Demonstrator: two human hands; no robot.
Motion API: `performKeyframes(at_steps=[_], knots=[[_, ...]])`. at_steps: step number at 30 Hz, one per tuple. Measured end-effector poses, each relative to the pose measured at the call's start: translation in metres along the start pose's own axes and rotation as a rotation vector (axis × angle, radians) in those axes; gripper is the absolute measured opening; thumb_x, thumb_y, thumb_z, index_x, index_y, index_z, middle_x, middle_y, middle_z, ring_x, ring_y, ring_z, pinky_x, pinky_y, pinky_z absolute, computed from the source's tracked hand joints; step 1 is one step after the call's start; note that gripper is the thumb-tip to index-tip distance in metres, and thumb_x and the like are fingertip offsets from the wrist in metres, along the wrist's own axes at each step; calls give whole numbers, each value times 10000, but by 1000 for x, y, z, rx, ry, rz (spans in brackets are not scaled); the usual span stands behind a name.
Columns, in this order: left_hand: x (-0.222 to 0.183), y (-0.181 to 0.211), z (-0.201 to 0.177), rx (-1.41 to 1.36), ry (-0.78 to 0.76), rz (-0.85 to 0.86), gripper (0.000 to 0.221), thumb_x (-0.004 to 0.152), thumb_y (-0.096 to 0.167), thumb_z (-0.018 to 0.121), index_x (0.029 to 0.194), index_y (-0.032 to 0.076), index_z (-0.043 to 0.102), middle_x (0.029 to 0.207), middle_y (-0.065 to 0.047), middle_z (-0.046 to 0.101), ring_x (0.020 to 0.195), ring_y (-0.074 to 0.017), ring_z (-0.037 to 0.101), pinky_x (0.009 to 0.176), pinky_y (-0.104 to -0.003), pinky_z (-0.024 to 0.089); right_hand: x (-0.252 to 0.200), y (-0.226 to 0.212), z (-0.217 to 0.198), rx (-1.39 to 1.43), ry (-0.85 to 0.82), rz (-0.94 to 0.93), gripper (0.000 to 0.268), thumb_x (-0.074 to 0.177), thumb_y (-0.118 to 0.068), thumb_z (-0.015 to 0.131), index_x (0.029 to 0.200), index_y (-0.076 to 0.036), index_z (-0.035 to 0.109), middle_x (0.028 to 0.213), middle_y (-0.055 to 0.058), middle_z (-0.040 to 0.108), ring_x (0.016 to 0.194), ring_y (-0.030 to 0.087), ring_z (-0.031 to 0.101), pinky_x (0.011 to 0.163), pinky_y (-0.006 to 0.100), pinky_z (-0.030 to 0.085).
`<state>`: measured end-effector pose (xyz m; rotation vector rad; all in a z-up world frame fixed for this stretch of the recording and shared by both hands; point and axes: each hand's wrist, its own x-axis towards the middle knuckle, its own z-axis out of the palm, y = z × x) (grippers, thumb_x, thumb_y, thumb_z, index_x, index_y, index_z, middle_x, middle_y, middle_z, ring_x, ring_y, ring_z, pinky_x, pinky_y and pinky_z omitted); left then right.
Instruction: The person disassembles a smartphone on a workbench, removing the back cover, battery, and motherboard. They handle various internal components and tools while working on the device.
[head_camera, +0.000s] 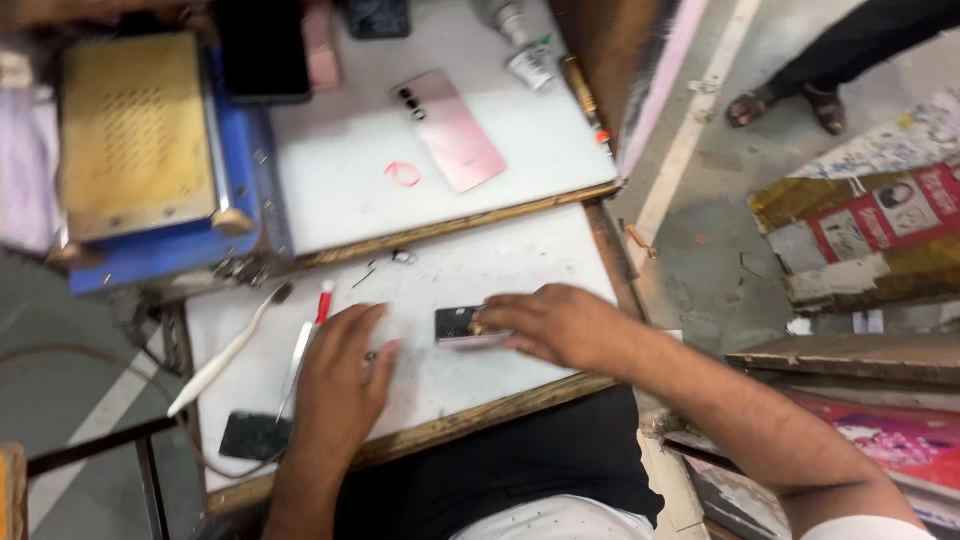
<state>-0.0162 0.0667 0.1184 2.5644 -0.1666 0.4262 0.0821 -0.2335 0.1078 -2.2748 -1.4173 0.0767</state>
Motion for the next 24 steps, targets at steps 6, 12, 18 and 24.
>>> performKeyframes(at_steps=[6, 12, 18, 24], knots=[[32, 33, 8, -193, -85, 162, 418, 903, 110, 708, 1309, 47, 628, 1216, -174, 688, 1124, -365, 658, 956, -463, 533, 22, 13, -23, 43, 68, 129, 304, 963, -315, 680, 1244, -203, 698, 1115, 38, 776, 910, 257, 756, 801, 413, 604], [54, 28, 23, -278, -208, 5, 356, 963, 43, 638, 1313, 105, 651, 1076, -132, 733, 899, -281, 743, 772, -362, 619, 16, 25, -11, 104, 283, 101, 253, 920, -174, 721, 1167, -122, 732, 1079, 64, 773, 984, 263, 741, 863, 408, 595], [56, 21, 37, -293, -204, -44, 356, 982, 64, 633, 1334, 114, 648, 1073, -110, 738, 884, -220, 748, 764, -327, 630, 12, 31, -7, 222, 308, 119, 192, 957, -146, 712, 1141, -97, 740, 1074, 76, 770, 1009, 254, 745, 870, 381, 612], [52, 13, 43, -307, -202, -52, 391, 966, 21, 631, 1343, 120, 649, 1059, -98, 745, 916, -192, 750, 791, -302, 638, 17, 29, -5, 217, 300, 117, 174, 972, -158, 714, 1126, -83, 740, 1052, 87, 772, 1024, 258, 741, 895, 393, 607]])
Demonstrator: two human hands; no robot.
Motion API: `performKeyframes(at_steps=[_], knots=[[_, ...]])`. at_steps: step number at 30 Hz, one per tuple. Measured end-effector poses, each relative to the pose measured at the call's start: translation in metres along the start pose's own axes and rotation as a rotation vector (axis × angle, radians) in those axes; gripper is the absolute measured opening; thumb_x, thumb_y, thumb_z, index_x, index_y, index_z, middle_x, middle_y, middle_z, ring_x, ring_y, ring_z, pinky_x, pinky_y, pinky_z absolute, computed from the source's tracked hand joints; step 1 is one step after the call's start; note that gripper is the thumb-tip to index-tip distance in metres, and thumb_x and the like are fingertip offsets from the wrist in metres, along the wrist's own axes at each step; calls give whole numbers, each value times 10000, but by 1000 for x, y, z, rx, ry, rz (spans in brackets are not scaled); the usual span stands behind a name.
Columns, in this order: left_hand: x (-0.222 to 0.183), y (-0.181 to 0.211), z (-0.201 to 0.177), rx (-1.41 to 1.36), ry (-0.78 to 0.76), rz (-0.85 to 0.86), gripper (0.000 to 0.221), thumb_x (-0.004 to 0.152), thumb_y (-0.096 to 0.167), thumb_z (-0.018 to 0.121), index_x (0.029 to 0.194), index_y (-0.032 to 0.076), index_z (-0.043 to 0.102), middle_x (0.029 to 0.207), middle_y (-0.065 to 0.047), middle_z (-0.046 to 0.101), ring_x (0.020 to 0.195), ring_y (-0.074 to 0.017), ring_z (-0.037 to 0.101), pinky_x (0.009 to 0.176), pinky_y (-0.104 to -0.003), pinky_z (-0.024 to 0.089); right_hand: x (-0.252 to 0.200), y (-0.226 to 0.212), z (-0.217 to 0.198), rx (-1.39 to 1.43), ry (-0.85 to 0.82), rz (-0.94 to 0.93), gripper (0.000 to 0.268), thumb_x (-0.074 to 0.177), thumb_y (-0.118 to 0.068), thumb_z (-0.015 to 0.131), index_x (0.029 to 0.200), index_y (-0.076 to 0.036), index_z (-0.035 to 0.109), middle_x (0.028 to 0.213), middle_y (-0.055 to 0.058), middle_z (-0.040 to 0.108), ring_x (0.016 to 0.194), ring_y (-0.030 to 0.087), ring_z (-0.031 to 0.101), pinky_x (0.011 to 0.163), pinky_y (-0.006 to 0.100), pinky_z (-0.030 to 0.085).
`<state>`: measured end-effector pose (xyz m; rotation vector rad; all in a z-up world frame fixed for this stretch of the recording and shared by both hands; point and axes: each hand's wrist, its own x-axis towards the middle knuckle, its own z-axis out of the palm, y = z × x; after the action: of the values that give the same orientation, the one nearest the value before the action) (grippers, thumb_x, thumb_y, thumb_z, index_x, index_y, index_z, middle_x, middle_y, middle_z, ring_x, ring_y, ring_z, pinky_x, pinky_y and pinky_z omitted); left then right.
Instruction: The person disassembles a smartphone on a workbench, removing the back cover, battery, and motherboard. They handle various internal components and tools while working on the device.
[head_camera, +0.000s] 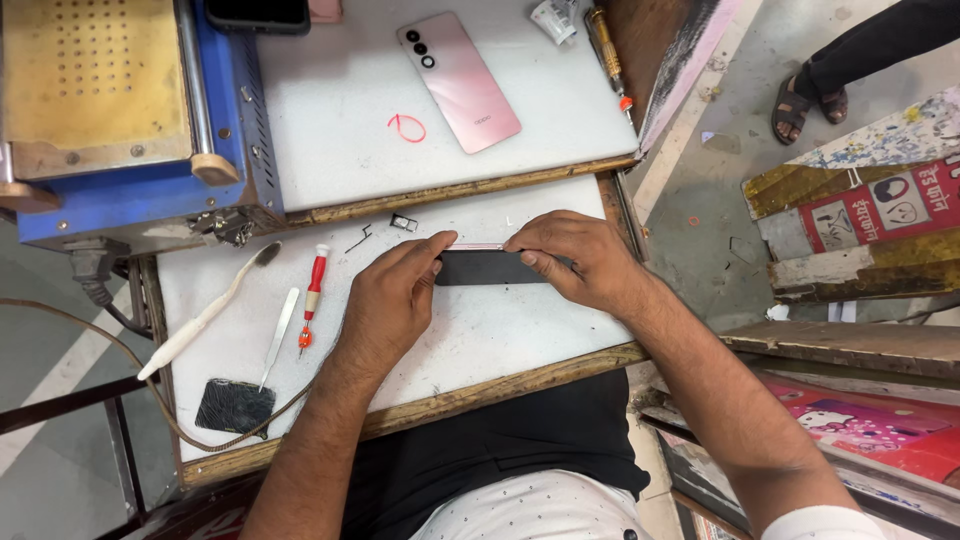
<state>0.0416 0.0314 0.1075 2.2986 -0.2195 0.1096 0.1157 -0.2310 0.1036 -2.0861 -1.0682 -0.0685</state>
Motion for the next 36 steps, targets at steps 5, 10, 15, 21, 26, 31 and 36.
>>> performKeyframes(at_steps=[5, 10, 15, 21, 26, 31, 36], knots=[[-1, -5, 3, -13, 1, 34, 416, 951, -7, 642, 1348, 118, 642, 1071, -103, 741, 944, -181, 747, 816, -288, 644, -1, 6, 1, 11, -11, -15, 219, 1011, -241, 674, 1142, -76, 736, 1073, 101, 769, 1057, 270, 736, 923, 410, 603], [-1, -9, 6, 21, 10, 63, 418, 948, -19, 643, 1344, 114, 641, 1091, -111, 739, 963, -180, 747, 829, -287, 644, -5, 9, 2, 12, -15, -38, 292, 1042, -320, 627, 1155, -71, 731, 1085, 105, 767, 1080, 285, 731, 939, 419, 599], [-1, -8, 5, 14, 1, 57, 403, 953, -11, 649, 1336, 113, 641, 1092, -112, 738, 962, -181, 746, 829, -284, 644, -3, 8, 1, -5, -27, -36, 328, 1061, -349, 588, 1170, -79, 737, 1090, 108, 768, 1080, 281, 727, 936, 421, 599], [-2, -11, 8, 35, 32, 92, 413, 944, -22, 653, 1336, 108, 647, 1096, -118, 739, 962, -194, 746, 842, -304, 639, -3, 7, 0, 1, -47, -25, 381, 1065, -405, 567, 1185, -86, 737, 1097, 98, 763, 1108, 276, 715, 959, 431, 596], [-5, -12, 9, 35, 48, 108, 406, 942, -22, 657, 1329, 104, 651, 1101, -121, 740, 972, -202, 743, 841, -309, 638, -4, 7, 1, 2, -69, -24, 396, 1067, -429, 562, 1184, -95, 740, 1112, 99, 759, 1150, 290, 704, 981, 438, 593], [-4, -11, 10, 37, 55, 103, 401, 946, -16, 663, 1328, 107, 655, 1113, -134, 738, 985, -216, 741, 831, -310, 638, -4, 8, 0, 24, -71, -15, 522, 1082, -526, 459, 1192, -96, 734, 1117, 111, 756, 1147, 294, 703, 974, 439, 587], [-6, -14, 12, 38, 47, 105, 409, 943, -18, 660, 1332, 108, 653, 1116, -135, 738, 985, -214, 742, 844, -315, 637, -7, 11, 1, 36, -72, -34, 593, 1121, -564, 364, 1216, -97, 716, 1142, 120, 746, 1175, 306, 690, 1020, 460, 568]])
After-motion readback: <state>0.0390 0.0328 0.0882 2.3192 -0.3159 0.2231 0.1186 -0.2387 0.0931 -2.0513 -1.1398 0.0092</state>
